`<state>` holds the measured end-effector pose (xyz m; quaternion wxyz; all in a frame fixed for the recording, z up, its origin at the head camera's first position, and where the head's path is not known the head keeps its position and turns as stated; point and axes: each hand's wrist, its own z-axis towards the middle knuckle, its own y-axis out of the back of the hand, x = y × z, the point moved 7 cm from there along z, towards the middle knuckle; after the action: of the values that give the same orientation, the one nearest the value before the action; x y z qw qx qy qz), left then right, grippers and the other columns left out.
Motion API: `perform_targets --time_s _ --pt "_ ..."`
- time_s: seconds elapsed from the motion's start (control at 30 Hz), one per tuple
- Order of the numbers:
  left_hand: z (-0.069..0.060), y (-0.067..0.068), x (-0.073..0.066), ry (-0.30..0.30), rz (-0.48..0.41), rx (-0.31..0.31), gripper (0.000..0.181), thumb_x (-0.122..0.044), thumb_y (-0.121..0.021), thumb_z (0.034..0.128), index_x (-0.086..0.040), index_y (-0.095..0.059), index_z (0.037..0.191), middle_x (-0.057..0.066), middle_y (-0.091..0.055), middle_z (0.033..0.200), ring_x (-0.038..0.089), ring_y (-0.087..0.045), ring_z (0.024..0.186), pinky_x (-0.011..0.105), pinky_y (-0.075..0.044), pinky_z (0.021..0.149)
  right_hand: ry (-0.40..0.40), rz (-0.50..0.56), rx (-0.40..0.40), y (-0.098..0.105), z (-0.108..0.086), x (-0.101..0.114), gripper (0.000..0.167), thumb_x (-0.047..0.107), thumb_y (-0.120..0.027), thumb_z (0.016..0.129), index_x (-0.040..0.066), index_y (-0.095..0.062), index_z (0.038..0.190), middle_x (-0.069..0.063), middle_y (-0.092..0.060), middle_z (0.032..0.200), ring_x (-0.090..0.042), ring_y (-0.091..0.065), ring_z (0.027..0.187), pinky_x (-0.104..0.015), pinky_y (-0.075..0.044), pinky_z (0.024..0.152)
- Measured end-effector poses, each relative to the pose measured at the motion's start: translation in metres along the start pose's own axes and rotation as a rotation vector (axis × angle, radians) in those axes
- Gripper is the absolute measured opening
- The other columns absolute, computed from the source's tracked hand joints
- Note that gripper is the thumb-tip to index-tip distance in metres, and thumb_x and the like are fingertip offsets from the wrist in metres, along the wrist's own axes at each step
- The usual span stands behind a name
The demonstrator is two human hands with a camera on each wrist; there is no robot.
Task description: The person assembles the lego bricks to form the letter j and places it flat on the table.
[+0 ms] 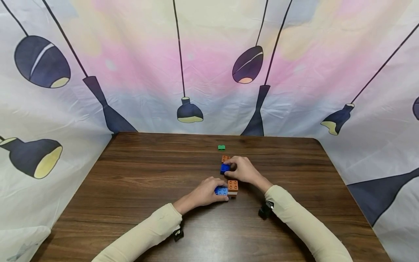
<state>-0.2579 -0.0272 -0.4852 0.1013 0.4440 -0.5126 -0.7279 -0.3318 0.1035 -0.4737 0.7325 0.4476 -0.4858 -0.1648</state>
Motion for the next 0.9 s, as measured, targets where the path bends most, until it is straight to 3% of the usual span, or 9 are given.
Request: perform_targets --time_s 0.33,0.7,0.9 --pt "0.001 -0.001 0.002 0.011 -0.007 0.007 0.043 -0.037 -0.079 0.0909 -0.01 -0.072 0.124 0.002 -0.073 0.114 0.014 -0.059 0.095 0.028 -0.046 0.079 0.038 -0.007 -0.045 0.022 -0.012 0.005 0.036 0.021 -0.081 0.089 0.012 -0.074 0.124 -0.001 -0.067 0.108 -0.016 -0.066 0.091 -0.032 -0.054 0.073" --pt "0.0 0.001 -0.001 0.003 -0.005 0.002 0.042 -0.036 -0.079 0.091 -0.009 -0.072 0.123 0.002 -0.073 0.112 0.012 -0.058 0.09 0.027 -0.045 0.076 0.067 0.014 -0.068 0.043 -0.029 0.019 0.039 0.027 -0.079 0.091 0.015 -0.072 0.128 -0.005 -0.069 0.121 -0.024 -0.067 0.105 -0.041 -0.056 0.082" --pt "0.0 0.001 -0.001 0.005 -0.005 0.003 0.043 -0.036 -0.079 0.0912 -0.008 -0.072 0.123 0.002 -0.073 0.113 0.013 -0.059 0.092 0.027 -0.046 0.077 0.085 0.004 -0.08 0.051 -0.042 0.027 0.041 0.027 -0.078 0.092 0.015 -0.071 0.13 -0.007 -0.071 0.12 -0.02 -0.068 0.102 -0.036 -0.057 0.079"
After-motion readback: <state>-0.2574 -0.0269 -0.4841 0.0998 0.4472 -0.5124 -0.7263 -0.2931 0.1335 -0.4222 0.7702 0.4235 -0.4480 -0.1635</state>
